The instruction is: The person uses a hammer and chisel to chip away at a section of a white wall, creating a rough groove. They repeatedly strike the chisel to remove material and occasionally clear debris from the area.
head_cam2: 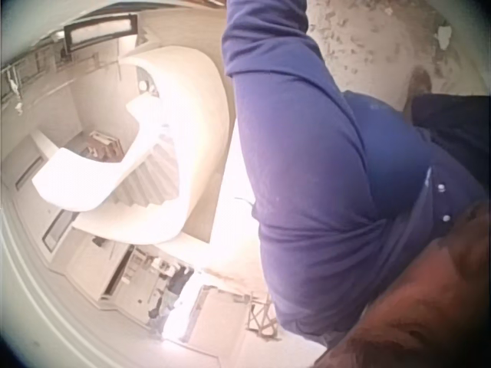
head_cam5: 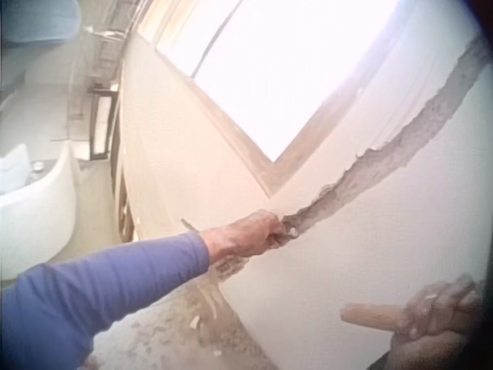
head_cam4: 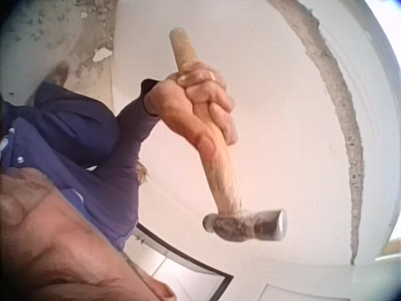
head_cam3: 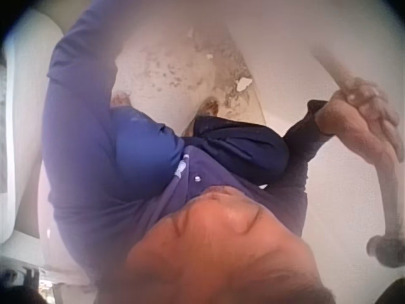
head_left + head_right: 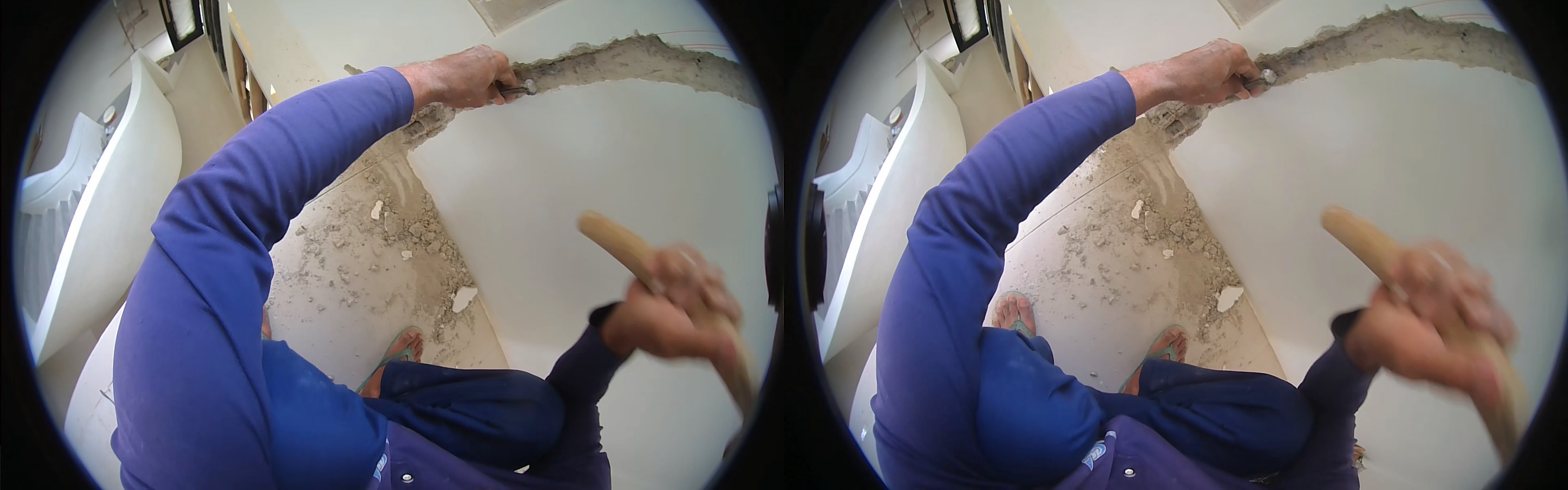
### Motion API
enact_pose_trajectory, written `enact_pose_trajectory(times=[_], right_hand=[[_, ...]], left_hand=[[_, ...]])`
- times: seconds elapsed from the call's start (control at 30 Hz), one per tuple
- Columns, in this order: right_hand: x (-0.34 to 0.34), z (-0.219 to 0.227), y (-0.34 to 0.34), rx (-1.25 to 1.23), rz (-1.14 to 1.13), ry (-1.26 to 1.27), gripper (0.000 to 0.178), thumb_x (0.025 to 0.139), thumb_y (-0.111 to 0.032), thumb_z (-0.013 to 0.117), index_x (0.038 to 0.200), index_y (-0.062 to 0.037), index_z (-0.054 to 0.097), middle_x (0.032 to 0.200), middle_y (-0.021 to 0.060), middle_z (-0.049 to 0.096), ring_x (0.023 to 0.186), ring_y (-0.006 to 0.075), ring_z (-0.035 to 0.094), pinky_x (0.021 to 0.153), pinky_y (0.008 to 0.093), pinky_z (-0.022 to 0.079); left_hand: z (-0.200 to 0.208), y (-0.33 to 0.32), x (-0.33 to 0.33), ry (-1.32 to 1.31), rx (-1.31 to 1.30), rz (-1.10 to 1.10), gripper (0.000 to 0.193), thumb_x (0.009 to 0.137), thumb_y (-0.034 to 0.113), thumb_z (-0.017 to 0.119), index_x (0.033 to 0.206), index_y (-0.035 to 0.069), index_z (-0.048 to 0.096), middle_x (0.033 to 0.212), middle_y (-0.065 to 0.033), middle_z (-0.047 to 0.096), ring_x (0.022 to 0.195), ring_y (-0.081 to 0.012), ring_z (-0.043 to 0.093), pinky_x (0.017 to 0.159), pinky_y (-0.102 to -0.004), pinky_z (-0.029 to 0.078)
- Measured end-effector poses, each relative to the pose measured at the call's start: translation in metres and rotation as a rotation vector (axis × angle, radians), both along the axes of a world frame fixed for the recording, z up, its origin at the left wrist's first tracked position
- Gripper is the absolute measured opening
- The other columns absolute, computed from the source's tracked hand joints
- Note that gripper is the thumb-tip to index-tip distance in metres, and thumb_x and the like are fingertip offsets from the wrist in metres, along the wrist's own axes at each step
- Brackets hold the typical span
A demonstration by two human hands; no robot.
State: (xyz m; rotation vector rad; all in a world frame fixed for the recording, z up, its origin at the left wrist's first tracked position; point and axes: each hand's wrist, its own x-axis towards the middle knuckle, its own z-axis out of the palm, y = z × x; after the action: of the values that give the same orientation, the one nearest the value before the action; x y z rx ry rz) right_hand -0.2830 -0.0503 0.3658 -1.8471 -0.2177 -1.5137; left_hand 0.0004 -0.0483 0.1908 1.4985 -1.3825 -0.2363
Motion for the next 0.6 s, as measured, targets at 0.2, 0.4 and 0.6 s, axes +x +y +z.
enact_pose_trajectory(times=[0.2,0.4,0.6], right_hand=[[0.02,-0.034,-0.024,0.163,-0.427,1.041,0.031,0.106,-0.029,0.067,0.088,-0.006,0.058,0.063,-0.0003,0.051,0.051,0.0114,0.049,0.049,0.0335,0.044],[-0.019,0.05,0.009,-0.027,-0.198,0.084,0.06,0.101,-0.068,0.05,0.089,-0.009,0.052,0.064,0.0002,0.041,0.047,0.0107,0.037,0.044,0.0276,0.042],[0.03,-0.065,-0.063,-0.274,-0.464,1.067,0.028,0.102,-0.026,0.073,0.091,-0.0056,0.057,0.064,0.0003,0.048,0.053,0.01,0.049,0.045,0.0311,0.041]], left_hand=[[-0.011,0.009,0.004,0.054,0.052,0.054,0.02,0.095,-0.002,0.066,0.112,-0.001,0.077,0.103,-0.0179,0.079,0.094,-0.0272,0.076,0.085,-0.0407,0.06],[0.002,0.001,0.001,0.013,-0.041,0.006,0.019,0.094,0.0,0.069,0.111,-0.001,0.078,0.099,-0.0191,0.079,0.09,-0.0279,0.076,0.082,-0.0402,0.059],[-0.002,0.004,0.004,0.026,-0.04,0.025,0.018,0.093,-0.001,0.071,0.11,-0.001,0.079,0.097,-0.0198,0.079,0.087,-0.0277,0.075,0.081,-0.0406,0.059]])
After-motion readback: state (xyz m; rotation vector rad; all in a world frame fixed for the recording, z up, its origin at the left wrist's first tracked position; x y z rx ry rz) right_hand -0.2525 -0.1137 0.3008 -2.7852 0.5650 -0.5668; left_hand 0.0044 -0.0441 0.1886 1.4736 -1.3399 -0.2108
